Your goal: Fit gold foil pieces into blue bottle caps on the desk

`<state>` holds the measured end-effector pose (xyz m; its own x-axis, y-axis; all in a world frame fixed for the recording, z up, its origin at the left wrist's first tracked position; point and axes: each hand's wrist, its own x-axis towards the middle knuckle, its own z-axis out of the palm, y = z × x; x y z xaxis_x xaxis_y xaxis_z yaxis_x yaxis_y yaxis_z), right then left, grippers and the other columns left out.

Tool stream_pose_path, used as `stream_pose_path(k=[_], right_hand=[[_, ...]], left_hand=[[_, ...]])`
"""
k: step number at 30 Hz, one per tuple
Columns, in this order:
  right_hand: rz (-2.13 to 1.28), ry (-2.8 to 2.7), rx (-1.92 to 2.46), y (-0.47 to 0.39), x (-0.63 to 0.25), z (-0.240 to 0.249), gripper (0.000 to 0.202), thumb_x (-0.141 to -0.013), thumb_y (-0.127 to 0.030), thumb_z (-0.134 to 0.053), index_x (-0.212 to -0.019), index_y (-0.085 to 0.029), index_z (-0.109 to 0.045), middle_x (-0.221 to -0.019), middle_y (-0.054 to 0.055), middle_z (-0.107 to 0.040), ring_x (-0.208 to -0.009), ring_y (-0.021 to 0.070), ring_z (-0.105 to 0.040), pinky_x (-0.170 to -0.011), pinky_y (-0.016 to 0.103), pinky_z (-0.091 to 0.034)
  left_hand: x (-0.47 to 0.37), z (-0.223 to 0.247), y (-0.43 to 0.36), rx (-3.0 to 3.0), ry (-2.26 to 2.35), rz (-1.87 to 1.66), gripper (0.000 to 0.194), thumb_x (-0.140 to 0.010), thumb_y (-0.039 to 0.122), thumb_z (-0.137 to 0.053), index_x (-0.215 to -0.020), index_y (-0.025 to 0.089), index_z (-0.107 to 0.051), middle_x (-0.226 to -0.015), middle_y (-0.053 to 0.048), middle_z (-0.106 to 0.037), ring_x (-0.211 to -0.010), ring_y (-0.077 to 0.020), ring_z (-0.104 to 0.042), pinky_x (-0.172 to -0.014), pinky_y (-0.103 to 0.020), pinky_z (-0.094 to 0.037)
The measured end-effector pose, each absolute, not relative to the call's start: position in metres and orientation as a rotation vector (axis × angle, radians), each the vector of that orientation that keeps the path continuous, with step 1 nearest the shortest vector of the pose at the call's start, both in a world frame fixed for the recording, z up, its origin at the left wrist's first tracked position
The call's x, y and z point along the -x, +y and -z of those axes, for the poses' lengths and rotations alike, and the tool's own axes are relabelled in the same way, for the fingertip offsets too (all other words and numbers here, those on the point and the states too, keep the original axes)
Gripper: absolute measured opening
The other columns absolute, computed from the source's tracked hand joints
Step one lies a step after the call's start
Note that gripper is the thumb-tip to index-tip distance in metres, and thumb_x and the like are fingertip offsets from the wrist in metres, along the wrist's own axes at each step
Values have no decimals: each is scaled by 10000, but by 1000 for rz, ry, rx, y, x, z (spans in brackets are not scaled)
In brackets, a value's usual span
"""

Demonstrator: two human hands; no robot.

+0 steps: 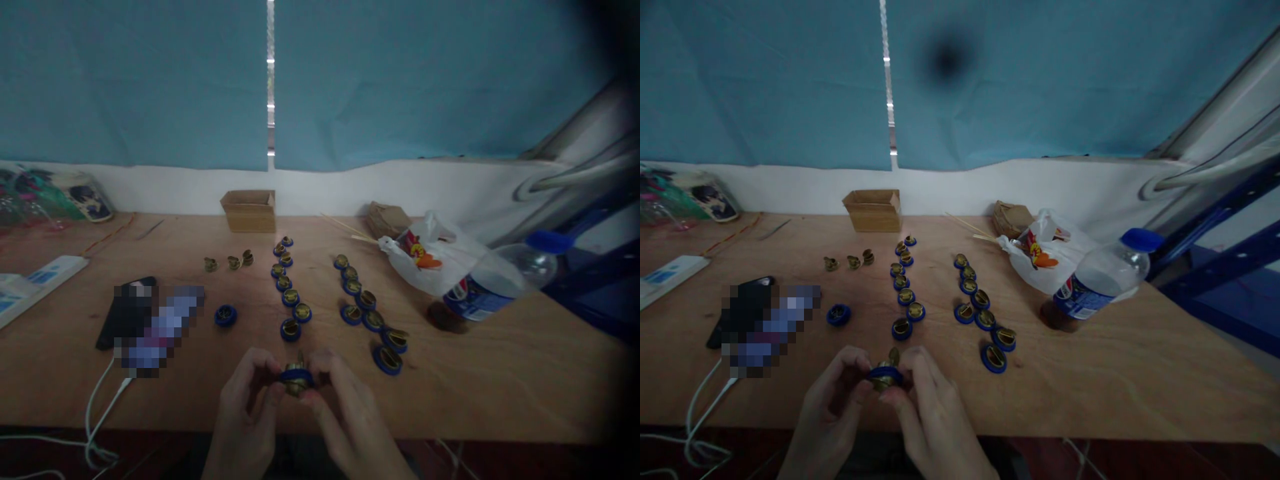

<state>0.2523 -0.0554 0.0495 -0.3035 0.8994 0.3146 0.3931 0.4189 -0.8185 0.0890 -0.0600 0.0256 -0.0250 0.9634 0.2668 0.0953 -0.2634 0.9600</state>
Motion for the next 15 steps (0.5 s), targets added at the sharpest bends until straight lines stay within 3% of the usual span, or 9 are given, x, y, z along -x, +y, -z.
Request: stream_pose_path(k=[12, 15], right_hand=[[-621, -1952, 1073, -59, -250, -47, 205, -875, -57, -429, -960, -240, -463, -899, 24, -586, -791, 172, -607, -679, 257, -480], [-552, -1951, 1114, -60, -249, -46, 139, -916, -108, -441, -945, -239, -478, -854, 12, -597, -746, 164, -617, -654, 249, -478]], left_hand=[[-93, -30, -61, -1523, 1103, -1400, 102, -912, 168, -467, -926, 262, -503, -823, -7, -514, -716, -147, -569, -626, -213, -509], [-93, -29, -61, -1492, 1097, -1414, 100, -924, 176, -460, -943, 267, -497, -844, -7, -521, -740, -141, -579, -641, -198, -513]])
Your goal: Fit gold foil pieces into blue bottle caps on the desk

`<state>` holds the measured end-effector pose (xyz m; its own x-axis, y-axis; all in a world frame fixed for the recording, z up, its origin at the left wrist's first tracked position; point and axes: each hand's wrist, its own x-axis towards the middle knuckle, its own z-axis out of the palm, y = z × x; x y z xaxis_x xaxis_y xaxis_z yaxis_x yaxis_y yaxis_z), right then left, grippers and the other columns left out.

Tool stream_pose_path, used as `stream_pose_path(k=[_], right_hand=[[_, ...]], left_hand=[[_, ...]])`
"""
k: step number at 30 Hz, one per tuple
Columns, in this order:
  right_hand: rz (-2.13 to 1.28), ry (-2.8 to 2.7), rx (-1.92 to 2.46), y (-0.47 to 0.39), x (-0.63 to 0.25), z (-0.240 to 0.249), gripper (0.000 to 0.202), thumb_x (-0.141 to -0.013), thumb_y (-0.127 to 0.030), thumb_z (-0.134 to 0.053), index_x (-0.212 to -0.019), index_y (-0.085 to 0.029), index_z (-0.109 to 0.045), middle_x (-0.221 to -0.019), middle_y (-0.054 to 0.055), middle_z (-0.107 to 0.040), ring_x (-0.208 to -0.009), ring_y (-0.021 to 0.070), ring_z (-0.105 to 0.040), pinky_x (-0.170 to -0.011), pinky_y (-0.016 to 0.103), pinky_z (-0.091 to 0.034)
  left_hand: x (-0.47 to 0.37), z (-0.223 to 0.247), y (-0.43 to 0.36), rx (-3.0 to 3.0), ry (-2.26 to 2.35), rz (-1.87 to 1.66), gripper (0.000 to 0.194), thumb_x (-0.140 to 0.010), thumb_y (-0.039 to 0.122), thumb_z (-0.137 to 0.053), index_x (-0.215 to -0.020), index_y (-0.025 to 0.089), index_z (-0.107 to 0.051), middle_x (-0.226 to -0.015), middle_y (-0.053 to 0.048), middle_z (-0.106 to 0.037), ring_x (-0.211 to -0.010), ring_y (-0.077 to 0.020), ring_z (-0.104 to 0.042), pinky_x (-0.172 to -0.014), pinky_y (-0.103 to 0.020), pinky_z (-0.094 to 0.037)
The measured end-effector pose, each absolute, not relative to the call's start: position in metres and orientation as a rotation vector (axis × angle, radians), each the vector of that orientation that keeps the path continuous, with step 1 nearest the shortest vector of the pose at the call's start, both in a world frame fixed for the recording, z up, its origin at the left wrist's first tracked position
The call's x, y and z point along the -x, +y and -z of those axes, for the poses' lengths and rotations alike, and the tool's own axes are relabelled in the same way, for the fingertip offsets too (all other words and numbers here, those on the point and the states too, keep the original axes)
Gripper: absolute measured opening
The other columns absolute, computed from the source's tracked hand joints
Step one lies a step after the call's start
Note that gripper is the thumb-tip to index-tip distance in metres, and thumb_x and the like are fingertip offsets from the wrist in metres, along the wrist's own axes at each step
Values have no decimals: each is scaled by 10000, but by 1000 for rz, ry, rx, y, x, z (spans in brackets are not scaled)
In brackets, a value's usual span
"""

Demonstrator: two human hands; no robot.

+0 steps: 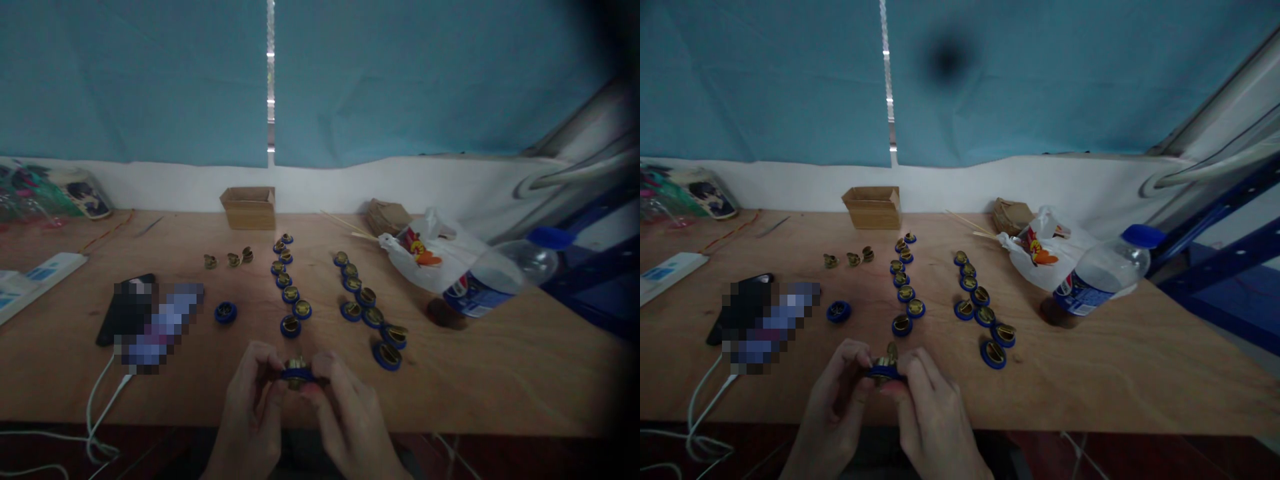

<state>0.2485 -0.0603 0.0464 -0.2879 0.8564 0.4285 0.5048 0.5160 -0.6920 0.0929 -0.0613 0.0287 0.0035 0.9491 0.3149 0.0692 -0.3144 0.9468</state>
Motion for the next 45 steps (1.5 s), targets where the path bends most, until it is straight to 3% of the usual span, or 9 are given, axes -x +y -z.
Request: stream_pose_path(k=[3, 7, 12, 16, 25, 30, 34, 40, 45], right_hand=[[-493, -1967, 1169, -60, -246, -49, 56, -969, -258, -462, -929, -230, -492, -784, -2, -616, -673, 154, -627, -607, 241, -471], [-317, -2020, 1244, -57, -244, -51, 294, -1022, -353, -321, -833, -210, -496, -677, 5, -639, -585, 157, -635, -528, 243, -435], [-177, -2034, 1229, -56, -243, -42, 377, -1033, -320, -288, -766, -196, -523, -584, 6, -623, -503, 143, -612, -493, 241, -380], [-329, -1968, 1184, -60, -241, -36, 360, -1014, -271, -360, -695, -194, -506, -539, -16, -565, -452, 107, -560, -466, 233, -327], [-606, -1821, 1254, -56, -240, -29, 347, -983, -242, -398, -644, -198, -458, -515, -44, -489, -428, 86, -516, -450, 217, -307], [-662, -1769, 1280, -55, -239, -25, 380, -988, -274, -393, -617, -206, -444, -503, -47, -477, -425, 93, -518, -433, 215, -311], [-511, -1740, 1289, -55, -244, -22, 301, -986, -271, -396, -712, -208, -505, -564, -23, -573, -481, 126, -586, -461, 218, -375], [-371, -1832, 1224, -52, -249, -16, 187, -982, -187, -373, -955, -225, -554, -780, 11, -678, -686, 160, -673, -602, 229, -493], [-375, -1978, 1223, -53, -251, -10, 336, -903, -73, -373, -1136, -225, -560, -959, 63, -665, -828, 197, -670, -705, 302, -556]], left_hand=[[-94, -30, -61, -1401, 1111, -1428, 83, -925, 189, -485, -951, 264, -509, -836, 4, -546, -751, -127, -602, -653, -176, -515], [-97, -35, -64, -1245, 1102, -1389, 52, -908, 225, -544, -957, 239, -533, -868, -1, -608, -812, -131, -639, -714, -184, -526], [-99, -34, -66, -1081, 1092, -1288, 107, -894, 304, -578, -929, 220, -523, -796, 11, -630, -673, -105, -624, -642, -184, -519], [-97, -33, -64, -1047, 1120, -1201, 184, -871, 374, -594, -917, 217, -511, -694, 29, -607, -530, -85, -542, -482, -161, -458], [-103, -34, -62, -982, 1153, -1206, 263, -840, 406, -620, -954, 215, -481, -629, 50, -581, -468, -77, -521, -433, -161, -434], [-104, -29, -60, -1003, 1133, -1308, 240, -842, 347, -621, -987, 228, -473, -786, 21, -620, -507, -79, -562, -427, -165, -451], [-97, -27, -61, -1081, 1176, -1275, 312, -854, 343, -610, -1123, 224, -507, -1044, -54, -657, -652, -121, -650, -602, -243, -552], [-92, -24, -63, -1199, 1193, -1079, 302, -927, 400, -483, -1128, 193, -573, -870, -52, -702, -753, -180, -680, -710, -292, -561], [-97, -26, -64, -1245, 1112, -1078, 242, -922, 342, -505, -1092, 200, -600, -1095, -87, -688, -958, -196, -670, -854, -300, -532]])
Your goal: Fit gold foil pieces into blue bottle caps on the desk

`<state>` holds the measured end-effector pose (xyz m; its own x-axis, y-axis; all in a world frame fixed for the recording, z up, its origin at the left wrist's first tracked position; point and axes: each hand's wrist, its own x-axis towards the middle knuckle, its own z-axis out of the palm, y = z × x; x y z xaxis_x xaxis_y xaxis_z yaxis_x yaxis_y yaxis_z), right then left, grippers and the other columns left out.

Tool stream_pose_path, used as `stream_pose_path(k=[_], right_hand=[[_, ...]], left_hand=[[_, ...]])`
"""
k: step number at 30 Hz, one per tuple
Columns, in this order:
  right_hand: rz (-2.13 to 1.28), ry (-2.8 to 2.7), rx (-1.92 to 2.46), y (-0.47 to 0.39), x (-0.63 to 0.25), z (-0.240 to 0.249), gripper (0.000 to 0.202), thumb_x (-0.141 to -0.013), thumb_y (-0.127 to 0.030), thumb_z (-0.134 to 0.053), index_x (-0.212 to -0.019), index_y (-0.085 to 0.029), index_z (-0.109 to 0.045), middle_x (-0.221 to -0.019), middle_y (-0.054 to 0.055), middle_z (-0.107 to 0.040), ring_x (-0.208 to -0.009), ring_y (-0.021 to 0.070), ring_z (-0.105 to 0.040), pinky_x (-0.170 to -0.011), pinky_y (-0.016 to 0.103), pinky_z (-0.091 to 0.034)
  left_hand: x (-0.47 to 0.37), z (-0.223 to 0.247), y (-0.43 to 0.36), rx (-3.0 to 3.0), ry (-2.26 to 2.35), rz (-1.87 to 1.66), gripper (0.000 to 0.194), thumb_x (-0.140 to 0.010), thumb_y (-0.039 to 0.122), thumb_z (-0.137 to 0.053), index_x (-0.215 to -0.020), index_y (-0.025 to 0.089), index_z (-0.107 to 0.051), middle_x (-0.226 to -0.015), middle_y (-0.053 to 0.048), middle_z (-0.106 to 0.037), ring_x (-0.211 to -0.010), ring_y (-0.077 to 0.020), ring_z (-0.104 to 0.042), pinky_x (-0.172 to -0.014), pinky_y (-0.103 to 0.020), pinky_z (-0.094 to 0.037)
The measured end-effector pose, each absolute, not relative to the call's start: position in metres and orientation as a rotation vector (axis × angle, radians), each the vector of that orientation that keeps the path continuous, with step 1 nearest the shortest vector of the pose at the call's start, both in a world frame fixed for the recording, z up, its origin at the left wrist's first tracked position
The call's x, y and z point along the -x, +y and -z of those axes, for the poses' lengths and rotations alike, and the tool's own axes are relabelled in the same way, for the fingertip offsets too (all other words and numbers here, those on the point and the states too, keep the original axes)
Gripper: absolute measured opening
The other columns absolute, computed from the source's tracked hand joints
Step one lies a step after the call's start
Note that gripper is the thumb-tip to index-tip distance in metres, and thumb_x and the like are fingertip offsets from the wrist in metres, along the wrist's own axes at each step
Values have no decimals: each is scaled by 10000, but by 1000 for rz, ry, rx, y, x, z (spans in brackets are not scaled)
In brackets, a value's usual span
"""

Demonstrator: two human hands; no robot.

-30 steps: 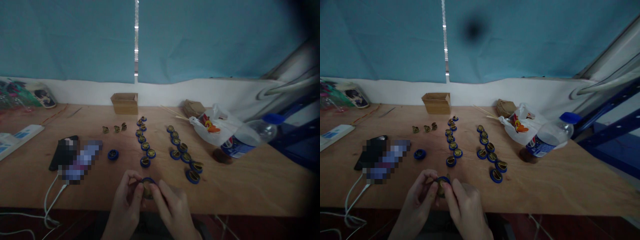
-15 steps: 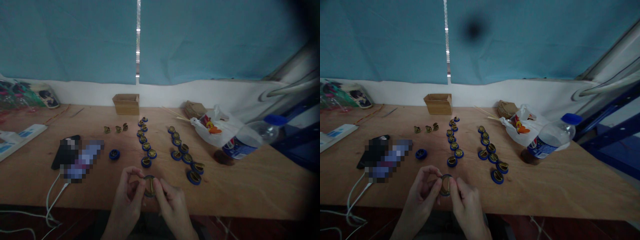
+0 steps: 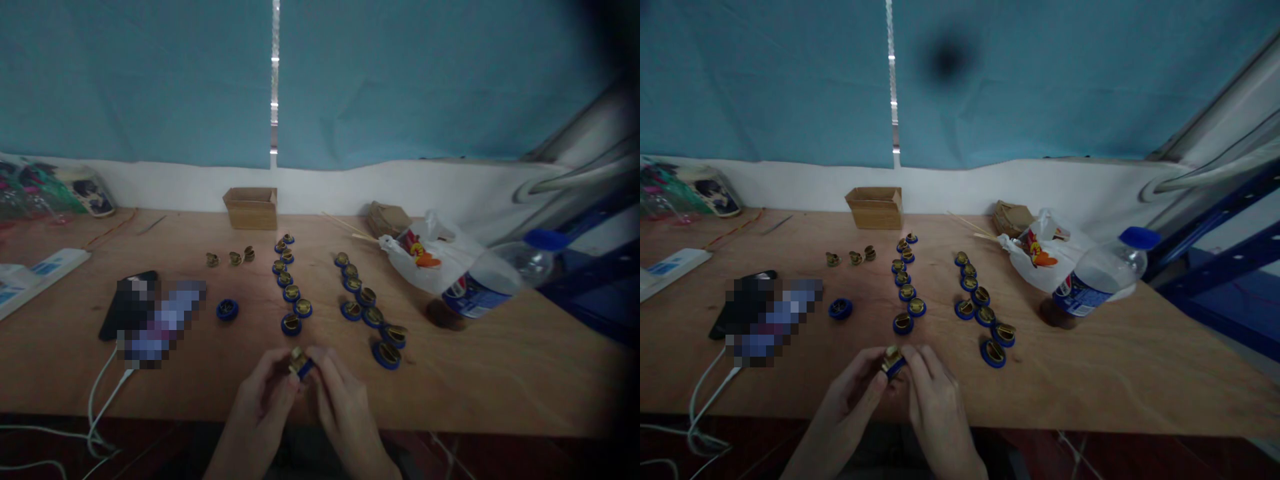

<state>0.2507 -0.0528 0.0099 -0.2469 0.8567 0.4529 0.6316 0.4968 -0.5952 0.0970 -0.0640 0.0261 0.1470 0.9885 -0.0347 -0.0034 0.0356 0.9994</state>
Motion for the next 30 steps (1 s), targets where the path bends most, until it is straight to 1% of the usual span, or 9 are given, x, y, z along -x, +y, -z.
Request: stream_pose_path(k=[4, 7, 10, 13, 16, 20, 24, 27, 30], right_hand=[[-485, -2049, 1150, -55, -250, -12, 532, -850, 5, -356, -1288, -252, -513, -1202, 75, -616, -1069, 192, -617, -906, 332, -529], [-629, -1998, 1116, -56, -246, -18, 457, -898, -32, -379, -1265, -258, -530, -1220, 60, -612, -1110, 175, -594, -948, 311, -503], [-751, -1879, 1172, -55, -243, -21, 313, -925, -116, -476, -1193, -257, -555, -1124, 36, -650, -1025, 162, -624, -894, 285, -514], [-825, -1833, 1280, -52, -243, -21, 220, -888, -186, -597, -1101, -237, -585, -993, 15, -678, -902, 165, -651, -798, 275, -523], [-802, -1914, 1350, -44, -241, -21, 86, -897, -177, -572, -968, -211, -608, -891, 10, -682, -802, 166, -654, -718, 273, -503], [-657, -2076, 1436, -23, -219, -33, 114, -930, -158, -492, -895, -188, -596, -837, 26, -684, -721, 164, -650, -627, 257, -456], [-428, -2348, 1491, 6, -177, -50, 102, -936, -233, -499, -964, -178, -580, -917, 71, -697, -819, 203, -674, -654, 271, -464], [-377, -2414, 1484, 29, -148, -57, 134, -918, -265, -528, -1002, -168, -567, -962, 98, -694, -887, 247, -674, -706, 311, -483], [-358, -2475, 1458, 50, -128, -56, 175, -901, -271, -543, -1038, -165, -560, -1034, 112, -677, -928, 254, -668, -742, 328, -495]], left_hand=[[-95, -22, -64, -1230, 1121, -1124, 308, -864, 256, -587, -1170, 226, -560, -1214, -80, -645, -1150, -220, -599, -988, -331, -471], [-92, -23, -66, -1253, 1118, -1075, 447, -820, 202, -617, -1254, 248, -517, -1264, -81, -621, -1193, -235, -577, -1027, -380, -452], [-85, -27, -69, -1300, 1107, -1013, 503, -803, 192, -634, -1285, 263, -512, -1292, -93, -607, -1203, -256, -572, -1041, -429, -446], [-76, -29, -72, -1384, 1108, -989, 490, -801, 183, -643, -1267, 280, -530, -1274, -85, -618, -1200, -257, -578, -1032, -422, -460], [-64, -23, -71, -1388, 1215, -1051, 471, -787, 174, -652, -1233, 268, -535, -1185, -80, -651, -1112, -246, -634, -957, -386, -524], [-42, -9, -68, -1372, 1425, -1231, 451, -759, 224, -698, -1178, 241, -532, -1123, -67, -630, -1035, -229, -657, -897, -355, -555], [-20, 2, -67, -1399, 1573, -1303, 495, -761, 263, -704, -1209, 242, -496, -1134, -61, -575, -1021, -220, -643, -882, -354, -556], [-9, 7, -70, -1401, 1629, -1330, 497, -758, 283, -708, -1203, 241, -492, -1153, -65, -554, -1029, -226, -629, -874, -364, -559], [-4, 10, -74, -1384, 1656, -1317, 509, -754, 292, -712, -1208, 237, -489, -1135, -63, -561, -1031, -237, -631, -891, -390, -552]])
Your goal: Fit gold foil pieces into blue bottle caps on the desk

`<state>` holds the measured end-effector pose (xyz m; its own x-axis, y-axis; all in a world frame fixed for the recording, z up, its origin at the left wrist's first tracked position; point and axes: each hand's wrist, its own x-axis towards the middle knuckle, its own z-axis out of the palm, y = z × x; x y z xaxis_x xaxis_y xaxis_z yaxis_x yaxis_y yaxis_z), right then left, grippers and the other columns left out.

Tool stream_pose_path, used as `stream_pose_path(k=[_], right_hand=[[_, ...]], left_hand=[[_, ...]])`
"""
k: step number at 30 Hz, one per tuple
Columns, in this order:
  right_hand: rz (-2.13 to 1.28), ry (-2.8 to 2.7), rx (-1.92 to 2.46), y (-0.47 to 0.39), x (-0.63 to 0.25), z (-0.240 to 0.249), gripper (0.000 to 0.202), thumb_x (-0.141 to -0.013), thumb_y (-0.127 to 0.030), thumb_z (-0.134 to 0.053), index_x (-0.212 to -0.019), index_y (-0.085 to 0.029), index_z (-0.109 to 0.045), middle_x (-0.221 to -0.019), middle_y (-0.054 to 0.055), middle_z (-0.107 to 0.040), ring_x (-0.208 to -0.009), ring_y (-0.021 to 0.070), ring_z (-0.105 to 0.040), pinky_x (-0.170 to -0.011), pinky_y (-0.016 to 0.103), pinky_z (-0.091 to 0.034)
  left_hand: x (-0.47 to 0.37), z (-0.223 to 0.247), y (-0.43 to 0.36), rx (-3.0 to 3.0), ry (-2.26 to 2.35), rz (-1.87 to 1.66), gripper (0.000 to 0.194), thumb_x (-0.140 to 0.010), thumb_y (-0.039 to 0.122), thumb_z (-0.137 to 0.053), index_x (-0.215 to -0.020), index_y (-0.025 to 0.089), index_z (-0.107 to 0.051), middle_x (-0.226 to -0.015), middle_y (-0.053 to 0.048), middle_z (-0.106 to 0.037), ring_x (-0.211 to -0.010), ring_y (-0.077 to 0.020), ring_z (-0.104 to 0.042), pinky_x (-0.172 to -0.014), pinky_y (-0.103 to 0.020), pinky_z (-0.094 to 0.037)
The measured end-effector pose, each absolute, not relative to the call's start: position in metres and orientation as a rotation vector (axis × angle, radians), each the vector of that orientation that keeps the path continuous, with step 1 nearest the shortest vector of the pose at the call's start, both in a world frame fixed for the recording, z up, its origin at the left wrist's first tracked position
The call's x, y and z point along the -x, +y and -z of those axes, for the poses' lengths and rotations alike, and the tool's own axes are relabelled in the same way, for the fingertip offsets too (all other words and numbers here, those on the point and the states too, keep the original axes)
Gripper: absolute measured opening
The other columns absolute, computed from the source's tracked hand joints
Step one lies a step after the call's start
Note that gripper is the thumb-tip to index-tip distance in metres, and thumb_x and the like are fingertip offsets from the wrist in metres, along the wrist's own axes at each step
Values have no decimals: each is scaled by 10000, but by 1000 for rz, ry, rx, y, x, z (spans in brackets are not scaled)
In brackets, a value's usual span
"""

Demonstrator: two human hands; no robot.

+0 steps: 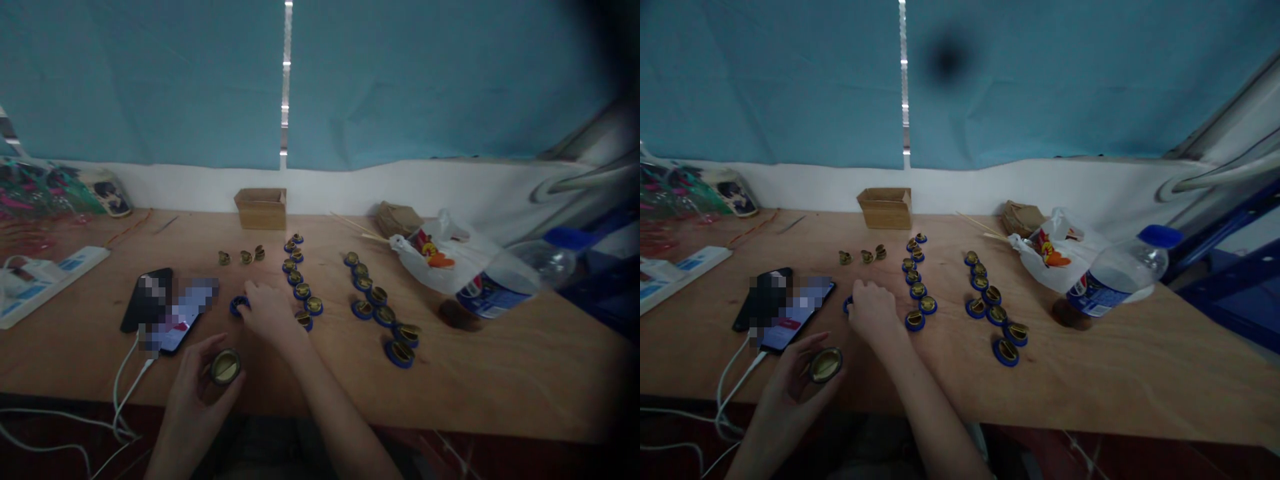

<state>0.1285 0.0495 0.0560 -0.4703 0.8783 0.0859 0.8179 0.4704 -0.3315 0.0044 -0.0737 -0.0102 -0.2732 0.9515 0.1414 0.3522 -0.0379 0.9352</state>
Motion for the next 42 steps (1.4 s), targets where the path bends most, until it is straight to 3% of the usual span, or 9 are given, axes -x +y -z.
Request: stream_pose_path(k=[10, 13, 19, 31, 42], right_hand=[[-329, -2541, 1511, 62, -105, -51, 215, -891, -116, -474, -1077, -133, -581, -1091, 146, -637, -961, 254, -663, -750, 331, -527], [-329, -2541, 1522, 63, -102, -53, 193, -909, -221, -532, -1063, -124, -595, -1090, 147, -639, -972, 265, -660, -767, 341, -534], [-328, -2545, 1518, 65, -101, -49, 384, -868, -441, -620, -1055, -106, -614, -1093, 158, -631, -970, 277, -657, -766, 360, -545], [-337, -2512, 1501, 64, -105, -51, 379, -806, -380, -697, -1057, -106, -620, -1132, 168, -600, -953, 271, -655, -750, 352, -539], [-334, -2501, 1365, 42, -149, -81, 336, -820, -419, -675, -1027, -167, -596, -1061, 106, -625, -993, 265, -621, -796, 351, -496]], left_hand=[[-4, 11, -73, -1410, 1633, -1291, 488, -768, 292, -699, -1204, 238, -486, -1128, -66, -565, -1034, -244, -633, -901, -414, -549], [-1, 14, -73, -1432, 1621, -1299, 489, -777, 294, -693, -1214, 248, -479, -1141, -66, -552, -1043, -245, -627, -896, -417, -555], [3, 15, -72, -1414, 1641, -1310, 475, -763, 299, -700, -1193, 232, -508, -1121, -69, -572, -1023, -241, -637, -890, -411, -558], [-7, 8, -72, -1361, 1697, -1361, 464, -752, 390, -681, -1162, 233, -534, -1070, -55, -579, -967, -233, -649, -850, -396, -565], [-4, 18, -69, -1471, 1692, -1278, 483, -753, 326, -700, -1185, 217, -516, -1094, -72, -590, -1001, -242, -650, -866, -401, -561]])
